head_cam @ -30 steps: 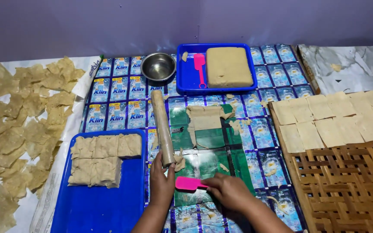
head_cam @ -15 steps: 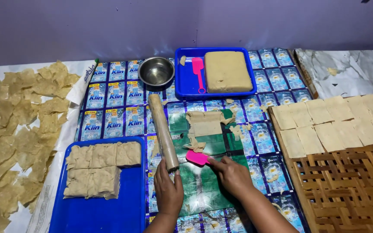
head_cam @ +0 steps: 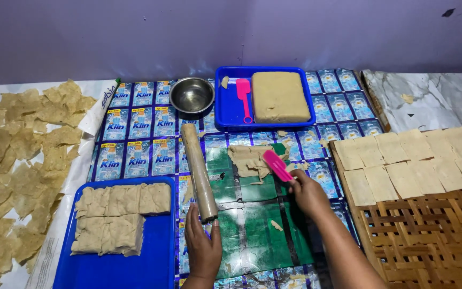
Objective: Rolling and cutting thin sheets of dough to prepare snacks on a work surface.
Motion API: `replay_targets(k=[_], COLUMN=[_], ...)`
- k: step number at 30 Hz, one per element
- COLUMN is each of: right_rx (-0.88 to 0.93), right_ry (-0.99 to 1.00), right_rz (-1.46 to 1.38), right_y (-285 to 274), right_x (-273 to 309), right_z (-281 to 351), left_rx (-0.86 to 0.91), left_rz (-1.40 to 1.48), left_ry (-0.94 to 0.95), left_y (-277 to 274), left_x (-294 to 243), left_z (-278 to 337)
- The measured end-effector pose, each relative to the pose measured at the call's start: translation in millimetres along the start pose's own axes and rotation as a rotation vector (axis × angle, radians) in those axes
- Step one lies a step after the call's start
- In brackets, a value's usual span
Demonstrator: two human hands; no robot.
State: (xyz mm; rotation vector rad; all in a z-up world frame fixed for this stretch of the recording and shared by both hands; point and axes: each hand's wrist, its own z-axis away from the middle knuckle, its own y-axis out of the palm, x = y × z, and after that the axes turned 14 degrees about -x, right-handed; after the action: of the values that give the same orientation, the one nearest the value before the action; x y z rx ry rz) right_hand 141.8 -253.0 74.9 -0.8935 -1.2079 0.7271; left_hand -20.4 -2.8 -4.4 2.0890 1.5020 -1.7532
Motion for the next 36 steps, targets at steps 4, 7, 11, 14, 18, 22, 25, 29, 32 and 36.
replay_targets(k=[4,7,11,14,18,22,25,29,32,36], right_rx=[-0.179,-0.149,0.076,0.180,0.265,0.242,0.215,0.178,0.133,0.008], right_ry=[-0.096,-0.158,-0.212,-0.256,-0.295,-0.401,-0.496,-0.631,-0.604,-0.320], right_rz=[0.074,0.207,0.137,0.122,0.094,0.084,0.099,0.142,0.120,-0.103], right_y=[-10.9,-19.8,-26.2,-28.0,-35.2,-24.5,-33.1,-45.0,-30.4,-15.1], right_x=[-46.6,-48.3,-36.4,-16.7,25.2,7.4,2.1,1.9,-16.0,-41.2], right_z=[-42.3,-81.8,-117.6,-128.1,-123.3,-137.5,-128.1,-93.0,-72.9,-44.9], left_rx=[-0.128,-0.080,0.232,0.437,0.549,0.537,0.461,0.548,0.580,0.259], left_rz=[0.013,0.159,0.137,0.042,-0.111,-0.174,-0.071,-0.080,-0.163,-0.315], left_ry=[0.182,0.253,0.282,0.312,0.384,0.371,0.362,0.408,0.437,0.371], left_y=[-14.3,-1.6,45.5,79.4,137.5,133.6,119.0,91.7,75.0,44.2], left_x=[-34.2,-64.5,-57.3,-46.0,-7.9,-17.5,-20.3,-25.1,-27.4,-52.7], left_z=[-23.7,-67.4,-121.3,-153.0,-175.9,-181.8,-173.6,-149.1,-134.0,-125.1])
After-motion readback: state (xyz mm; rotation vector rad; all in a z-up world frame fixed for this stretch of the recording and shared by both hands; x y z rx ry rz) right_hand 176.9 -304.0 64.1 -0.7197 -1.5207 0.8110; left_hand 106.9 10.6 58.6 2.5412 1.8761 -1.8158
